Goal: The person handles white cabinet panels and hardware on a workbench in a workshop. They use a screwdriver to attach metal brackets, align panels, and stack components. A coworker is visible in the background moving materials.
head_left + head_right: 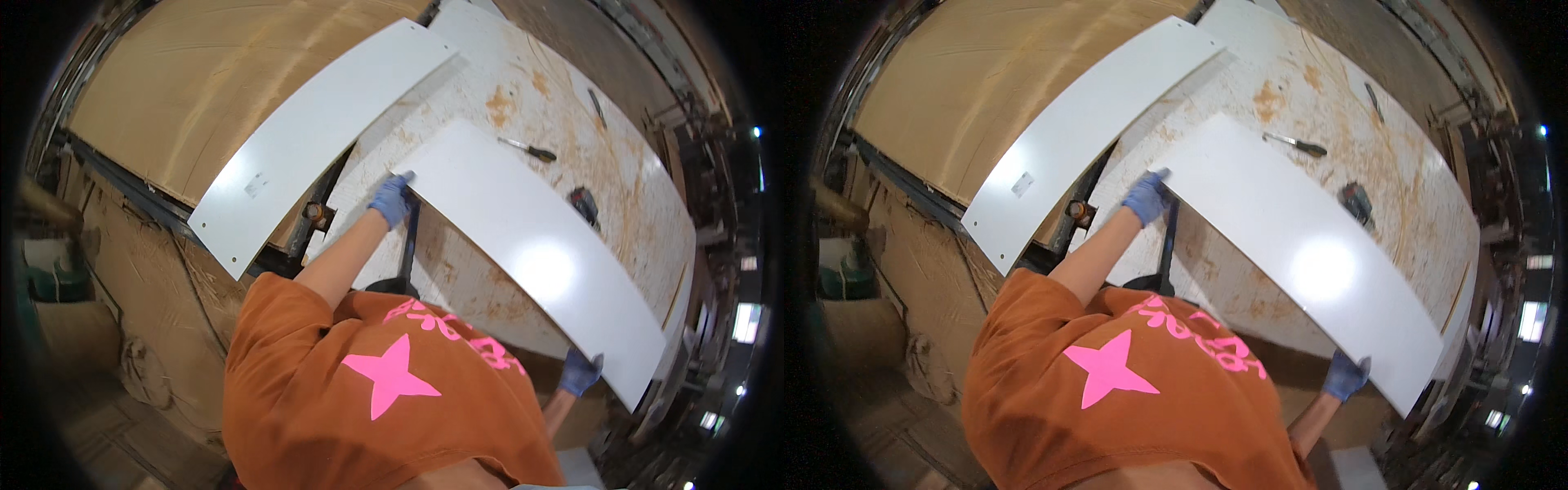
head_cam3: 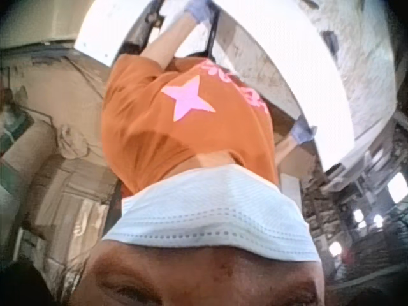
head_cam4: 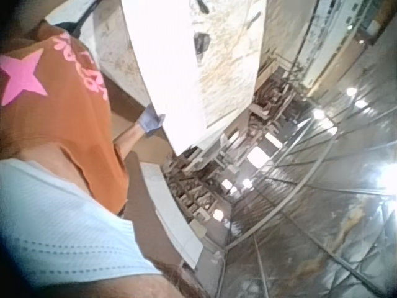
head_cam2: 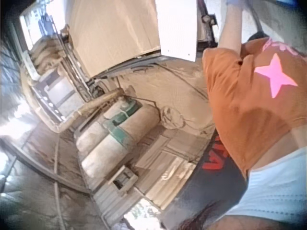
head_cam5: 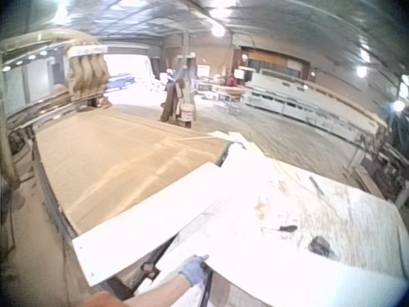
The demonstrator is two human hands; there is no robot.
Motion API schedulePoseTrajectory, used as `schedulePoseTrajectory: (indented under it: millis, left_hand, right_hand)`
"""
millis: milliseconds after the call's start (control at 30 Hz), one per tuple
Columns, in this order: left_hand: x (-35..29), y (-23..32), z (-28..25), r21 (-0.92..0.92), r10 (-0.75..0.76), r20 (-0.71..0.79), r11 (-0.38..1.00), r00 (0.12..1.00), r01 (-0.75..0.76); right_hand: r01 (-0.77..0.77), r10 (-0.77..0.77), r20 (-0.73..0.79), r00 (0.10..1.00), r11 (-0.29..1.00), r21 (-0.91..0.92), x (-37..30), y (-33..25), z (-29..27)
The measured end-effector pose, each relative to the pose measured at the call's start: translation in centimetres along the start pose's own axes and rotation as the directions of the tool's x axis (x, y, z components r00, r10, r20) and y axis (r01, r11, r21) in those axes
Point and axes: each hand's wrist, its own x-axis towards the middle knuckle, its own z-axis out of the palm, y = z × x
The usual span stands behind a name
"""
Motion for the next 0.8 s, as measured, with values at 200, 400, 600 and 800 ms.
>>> schedulePoseTrajectory:
  millis: [200, 400, 600, 800]
  left_hand:
    - [-10.1, 6.7, -5.8, -0.032, 0.1, 0.036, 0.995, 0.994, -0.099]
    - [-23.4, 11.7, -9.7, 0.61, 0.682, 0.134, 0.515, 0.719, -0.602]
    - [-32.4, 10.4, -17.4, 0.887, 0.846, 0.34, -0.143, 0.41, -0.439]
    - [-35.9, 12.4, -15.5, 0.896, 0.865, 0.438, -0.399, 0.245, -0.192]
  right_hand:
    - [0.001, -0.004, -0.022, 1.0, 0.995, -0.095, 3.3, 4.5, 2.6]
    - [-0.185, 0.268, 0.158, 0.95, 0.894, -0.407, 8.3, 10.4, 8.5]
    - [-0.236, 0.465, 0.098, 0.88, 0.607, -0.759, 13.2, 17.6, 19.1]
    - [-0.094, 0.542, 0.014, 0.84, 0.17, -0.981, 15.0, 24.1, 29.0]
